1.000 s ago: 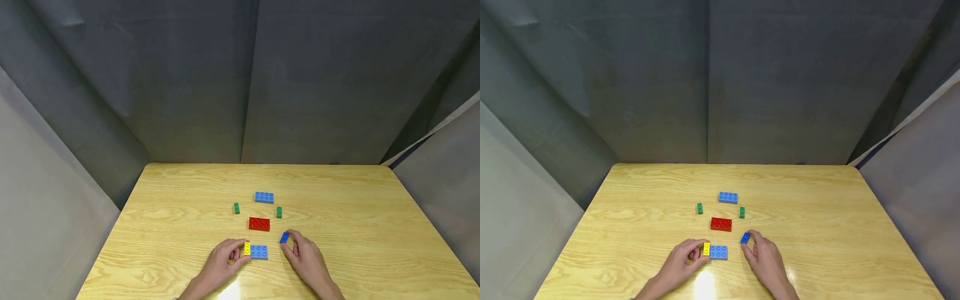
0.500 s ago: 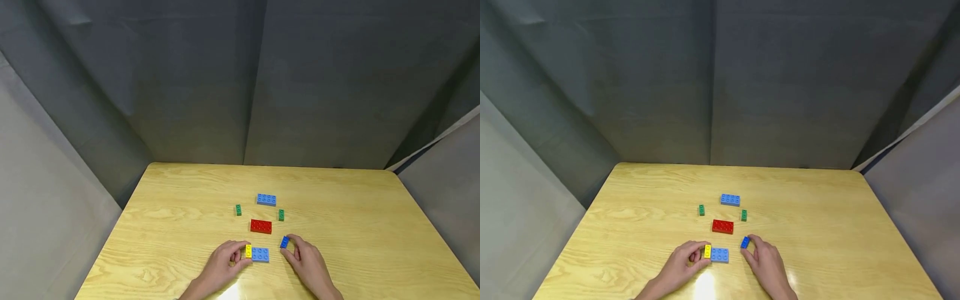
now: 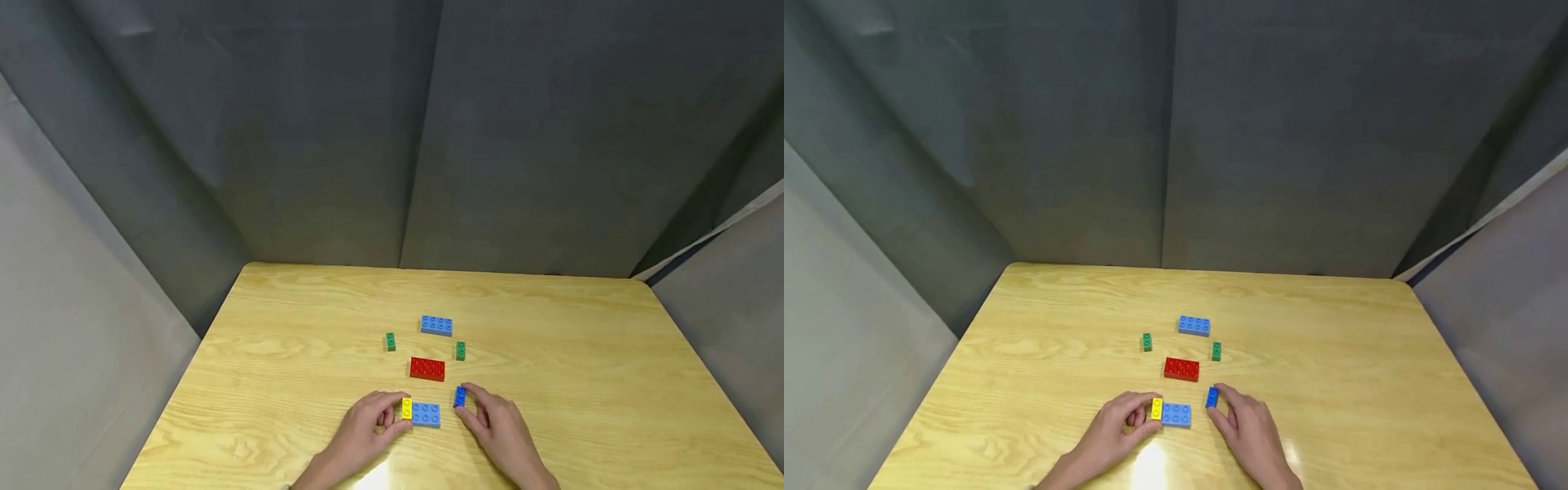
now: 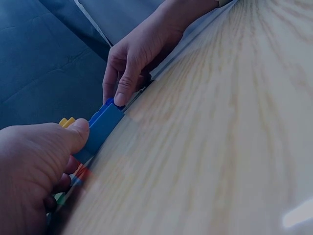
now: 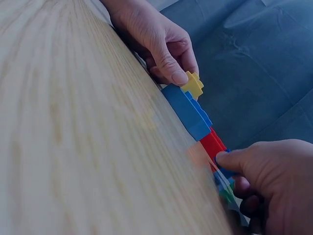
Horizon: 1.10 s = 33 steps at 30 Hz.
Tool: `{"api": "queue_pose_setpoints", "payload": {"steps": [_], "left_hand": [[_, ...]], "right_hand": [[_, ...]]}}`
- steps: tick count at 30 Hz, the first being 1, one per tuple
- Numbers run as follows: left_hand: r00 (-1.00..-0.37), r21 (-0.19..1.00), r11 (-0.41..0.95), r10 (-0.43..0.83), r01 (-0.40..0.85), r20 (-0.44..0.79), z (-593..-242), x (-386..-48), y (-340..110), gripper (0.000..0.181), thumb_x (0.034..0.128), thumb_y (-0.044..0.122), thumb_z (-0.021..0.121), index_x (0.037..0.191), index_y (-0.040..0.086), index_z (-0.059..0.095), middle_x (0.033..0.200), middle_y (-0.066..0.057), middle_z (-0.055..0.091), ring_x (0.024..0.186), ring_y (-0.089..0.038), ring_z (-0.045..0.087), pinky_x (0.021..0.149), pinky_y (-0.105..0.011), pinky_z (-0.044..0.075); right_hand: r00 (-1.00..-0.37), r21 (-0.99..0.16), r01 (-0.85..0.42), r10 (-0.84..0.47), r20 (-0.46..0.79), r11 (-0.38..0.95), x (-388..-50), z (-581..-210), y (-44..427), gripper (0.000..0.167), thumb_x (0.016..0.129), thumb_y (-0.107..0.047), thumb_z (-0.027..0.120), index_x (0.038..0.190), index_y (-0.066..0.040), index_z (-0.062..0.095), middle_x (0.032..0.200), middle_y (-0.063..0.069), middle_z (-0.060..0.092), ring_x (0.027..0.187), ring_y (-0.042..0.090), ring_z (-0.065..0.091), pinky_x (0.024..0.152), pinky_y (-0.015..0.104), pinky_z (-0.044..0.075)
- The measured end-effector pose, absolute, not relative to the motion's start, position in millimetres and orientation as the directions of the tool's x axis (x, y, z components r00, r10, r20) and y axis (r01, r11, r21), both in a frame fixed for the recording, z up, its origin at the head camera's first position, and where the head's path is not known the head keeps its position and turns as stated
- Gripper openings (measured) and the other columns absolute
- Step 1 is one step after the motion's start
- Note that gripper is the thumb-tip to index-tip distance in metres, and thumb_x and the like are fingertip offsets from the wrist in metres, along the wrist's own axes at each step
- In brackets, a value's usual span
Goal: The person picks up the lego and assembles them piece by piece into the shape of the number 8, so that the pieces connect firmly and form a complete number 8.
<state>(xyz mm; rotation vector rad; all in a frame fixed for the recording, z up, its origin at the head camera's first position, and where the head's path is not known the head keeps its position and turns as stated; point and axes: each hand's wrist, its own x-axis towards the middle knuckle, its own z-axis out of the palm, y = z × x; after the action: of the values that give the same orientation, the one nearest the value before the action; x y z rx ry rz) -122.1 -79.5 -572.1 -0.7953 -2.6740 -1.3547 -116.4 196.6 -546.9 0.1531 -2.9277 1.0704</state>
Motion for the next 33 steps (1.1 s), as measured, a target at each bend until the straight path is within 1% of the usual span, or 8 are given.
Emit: {"api": "queue_pose_setpoints", "payload": {"steps": [7, 15, 26, 33], "left_hand": [[-0.87, 0.748, 0.487, 0.429, 0.451, 0.245, -571.1, -122.7, -79.9, 0.046, 0.0942, 0.037, 0.078, 0.135, 0.017, 0.069, 0.081, 0.017, 0.054, 0.072, 0.002, 0.047, 0.062, -0.017, 0.044], [-0.865, 0.74, 0.489, 0.431, 0.462, 0.256, -570.9, -123.3, -80.2, 0.045, 0.0943, 0.036, 0.078, 0.135, 0.017, 0.069, 0.081, 0.017, 0.054, 0.072, 0.002, 0.046, 0.062, -0.016, 0.043], [-0.862, 0.737, 0.487, 0.431, 0.47, 0.265, -570.8, -123.6, -78.8, 0.046, 0.0942, 0.037, 0.078, 0.135, 0.018, 0.069, 0.082, 0.018, 0.053, 0.073, 0.001, 0.046, 0.063, -0.017, 0.043], [-0.863, 0.736, 0.488, 0.428, 0.47, 0.267, -568.9, -121.8, -80.1, 0.045, 0.0938, 0.035, 0.079, 0.134, 0.016, 0.069, 0.082, 0.017, 0.053, 0.073, 0.002, 0.046, 0.064, -0.017, 0.044]], "right_hand": [[-0.994, -0.706, -0.097, -0.111, 0.027, 0.702, -114.8, -546.6, 194.4, 0.045, 0.096, -0.035, 0.077, 0.135, -0.013, 0.071, 0.062, -0.011, 0.044, 0.054, 0.004, 0.036, 0.055, 0.022, 0.031], [-0.986, -0.742, -0.157, -0.144, 0.083, 0.652, -112.4, -547.2, 192.6, 0.043, 0.095, -0.036, 0.078, 0.133, -0.018, 0.073, 0.061, -0.013, 0.043, 0.054, 0.003, 0.038, 0.055, 0.021, 0.032], [-0.968, -0.767, -0.246, -0.191, 0.163, 0.593, -111.4, -548.4, 190.4, 0.042, 0.094, -0.032, 0.079, 0.133, -0.017, 0.073, 0.063, -0.015, 0.043, 0.056, 0.0, 0.038, 0.054, 0.021, 0.034], [-0.94, -0.772, -0.329, -0.264, 0.215, 0.544, -108.0, -552.7, 186.6, 0.042, 0.094, -0.029, 0.079, 0.133, -0.015, 0.073, 0.068, -0.016, 0.044, 0.059, -0.001, 0.04, 0.054, 0.02, 0.036]]}}
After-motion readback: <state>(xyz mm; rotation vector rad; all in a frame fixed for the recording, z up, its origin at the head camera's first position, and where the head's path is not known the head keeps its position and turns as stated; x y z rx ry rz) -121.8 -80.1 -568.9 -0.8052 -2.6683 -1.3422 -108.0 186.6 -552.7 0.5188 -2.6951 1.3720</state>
